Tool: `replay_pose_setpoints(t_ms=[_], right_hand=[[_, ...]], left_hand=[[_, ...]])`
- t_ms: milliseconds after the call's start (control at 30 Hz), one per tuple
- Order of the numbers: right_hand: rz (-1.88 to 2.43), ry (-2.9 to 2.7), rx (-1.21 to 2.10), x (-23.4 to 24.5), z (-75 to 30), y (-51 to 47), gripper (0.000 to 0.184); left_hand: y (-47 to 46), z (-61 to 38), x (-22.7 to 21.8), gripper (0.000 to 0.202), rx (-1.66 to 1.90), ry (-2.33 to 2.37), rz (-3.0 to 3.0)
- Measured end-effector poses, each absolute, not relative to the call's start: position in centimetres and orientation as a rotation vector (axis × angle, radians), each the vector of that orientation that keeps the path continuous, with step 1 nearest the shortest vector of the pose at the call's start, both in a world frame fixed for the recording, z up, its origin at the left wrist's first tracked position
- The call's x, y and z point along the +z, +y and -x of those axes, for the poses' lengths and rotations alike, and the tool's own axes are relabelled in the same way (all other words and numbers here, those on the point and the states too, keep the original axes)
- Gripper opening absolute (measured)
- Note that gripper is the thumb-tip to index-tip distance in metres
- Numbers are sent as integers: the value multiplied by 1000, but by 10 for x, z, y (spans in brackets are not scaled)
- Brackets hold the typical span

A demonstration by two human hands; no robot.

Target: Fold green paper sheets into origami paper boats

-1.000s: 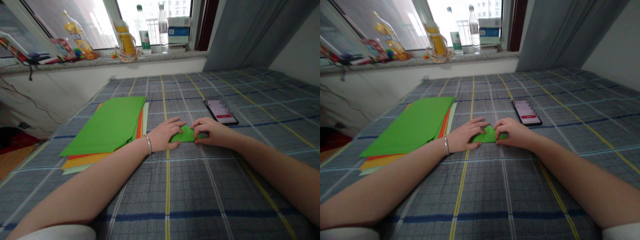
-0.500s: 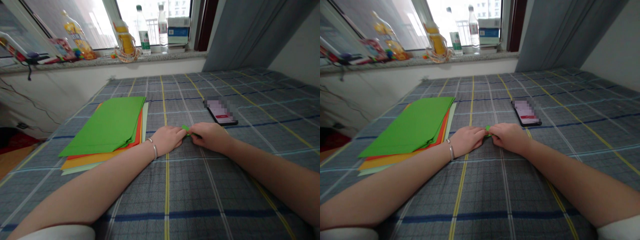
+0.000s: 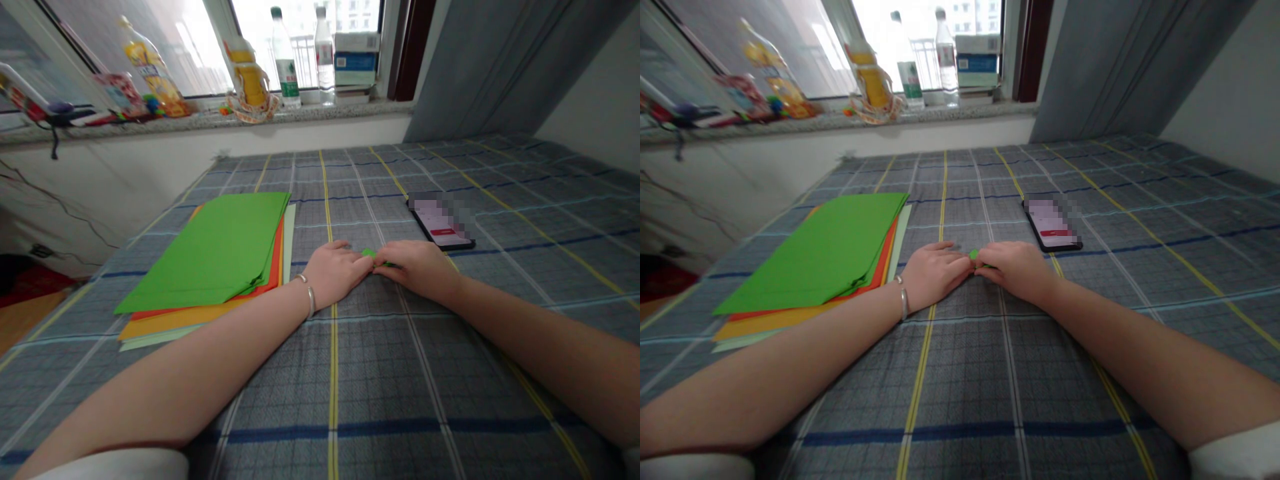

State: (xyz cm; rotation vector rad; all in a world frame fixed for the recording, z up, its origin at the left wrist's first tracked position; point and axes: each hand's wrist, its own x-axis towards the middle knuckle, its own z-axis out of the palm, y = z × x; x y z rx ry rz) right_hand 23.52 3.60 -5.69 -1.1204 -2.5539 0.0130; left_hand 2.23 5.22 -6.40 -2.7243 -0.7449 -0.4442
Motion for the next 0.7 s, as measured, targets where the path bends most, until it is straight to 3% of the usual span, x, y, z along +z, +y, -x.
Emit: replay_pose_setpoints(t_ms=[433,700], right_hand=[[1005,-2606,-59,-50,-240,35,28],[948,-2505,-223,-50,-256,41,18]], left_hand=[[52,-19,-59,26,-549,-679,2648],[57,-12,-58,15,-693,-659,2498]])
